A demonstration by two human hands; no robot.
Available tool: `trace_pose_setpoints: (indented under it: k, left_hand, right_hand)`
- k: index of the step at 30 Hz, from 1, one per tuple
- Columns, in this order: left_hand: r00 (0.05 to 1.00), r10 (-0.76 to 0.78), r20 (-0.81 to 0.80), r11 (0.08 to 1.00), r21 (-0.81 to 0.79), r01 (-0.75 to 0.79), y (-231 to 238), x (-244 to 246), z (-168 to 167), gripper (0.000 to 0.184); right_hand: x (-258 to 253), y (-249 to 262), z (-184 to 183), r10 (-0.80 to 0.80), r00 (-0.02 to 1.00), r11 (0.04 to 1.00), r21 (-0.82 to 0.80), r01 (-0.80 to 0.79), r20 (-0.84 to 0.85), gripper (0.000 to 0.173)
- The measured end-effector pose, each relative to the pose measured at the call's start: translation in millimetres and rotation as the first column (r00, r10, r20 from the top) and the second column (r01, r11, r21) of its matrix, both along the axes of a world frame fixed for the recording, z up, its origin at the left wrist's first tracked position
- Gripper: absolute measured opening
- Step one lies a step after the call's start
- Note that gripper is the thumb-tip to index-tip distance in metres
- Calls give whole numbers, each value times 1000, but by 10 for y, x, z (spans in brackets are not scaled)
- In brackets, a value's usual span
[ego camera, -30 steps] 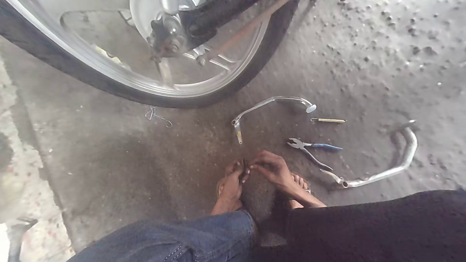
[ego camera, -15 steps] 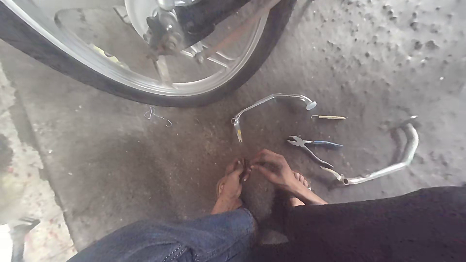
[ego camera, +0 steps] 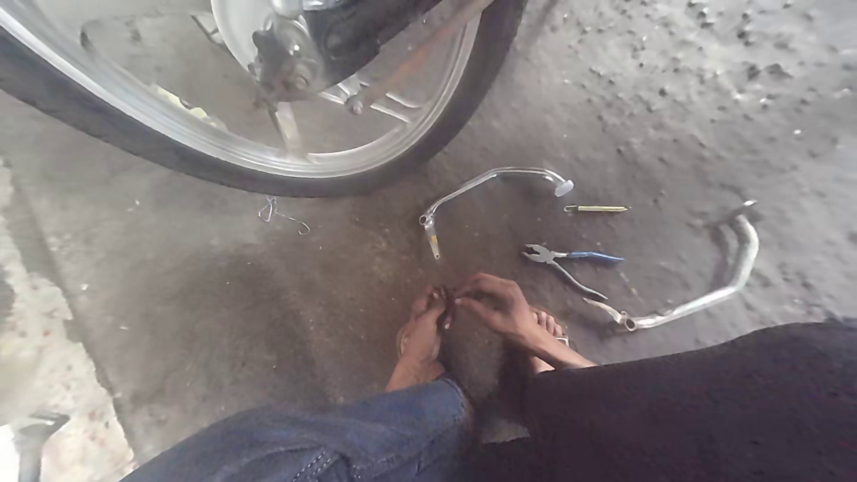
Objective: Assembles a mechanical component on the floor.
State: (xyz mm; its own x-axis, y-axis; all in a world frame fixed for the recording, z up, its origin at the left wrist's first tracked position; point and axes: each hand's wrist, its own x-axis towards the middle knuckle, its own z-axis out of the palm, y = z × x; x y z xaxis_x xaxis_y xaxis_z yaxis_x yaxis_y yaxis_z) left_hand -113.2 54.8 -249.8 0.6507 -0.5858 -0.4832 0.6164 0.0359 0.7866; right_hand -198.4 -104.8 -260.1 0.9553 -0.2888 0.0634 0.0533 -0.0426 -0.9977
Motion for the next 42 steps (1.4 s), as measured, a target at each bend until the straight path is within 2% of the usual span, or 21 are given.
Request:
trace_pose_setpoints:
  k: [3,11,15,23,27,30,35,38,42]
  left_hand:
    - [1000,3,-14,1000,-3,-3,9,5,9,21]
    - [1000,-1,-7,1000,-19,1,-11,-16,22,22]
    - [1000,-11,9,999,32,11,-22,-18,19,22]
    - [999,23,-28,998,66,-21,14,-43,-24,19]
    - [998,50,-37,995,86,-47,20,-31,-6,22]
    - [995,67,-69,994,91,-60,9,-27,26,23]
    - [986,73,-147,997,38,-68,37,-7,36,26]
    - [986,67,-151,998,15,-66,43,-11,26,25]
    - [984,65,-166,998,-5,-66,31,-17,36,27]
  right_hand:
    - [-8,5,33,9,998,998,60,-5,-54,15]
    - [-10,55,14,-52,993,999,6,53,-110,14]
    - [-12,91,43,-64,984,998,-11,63,-164,15]
    - [-56,97,93,-12,972,990,137,45,-236,14]
    - [-43,120,133,34,967,934,353,59,-252,13]
    - [-50,126,80,32,974,929,365,53,-225,14]
    - [-50,123,20,19,982,952,304,40,-189,14]
    - [-37,112,2,-28,992,985,165,48,-121,12]
    - [14,86,-40,-48,998,998,-27,50,51,11]
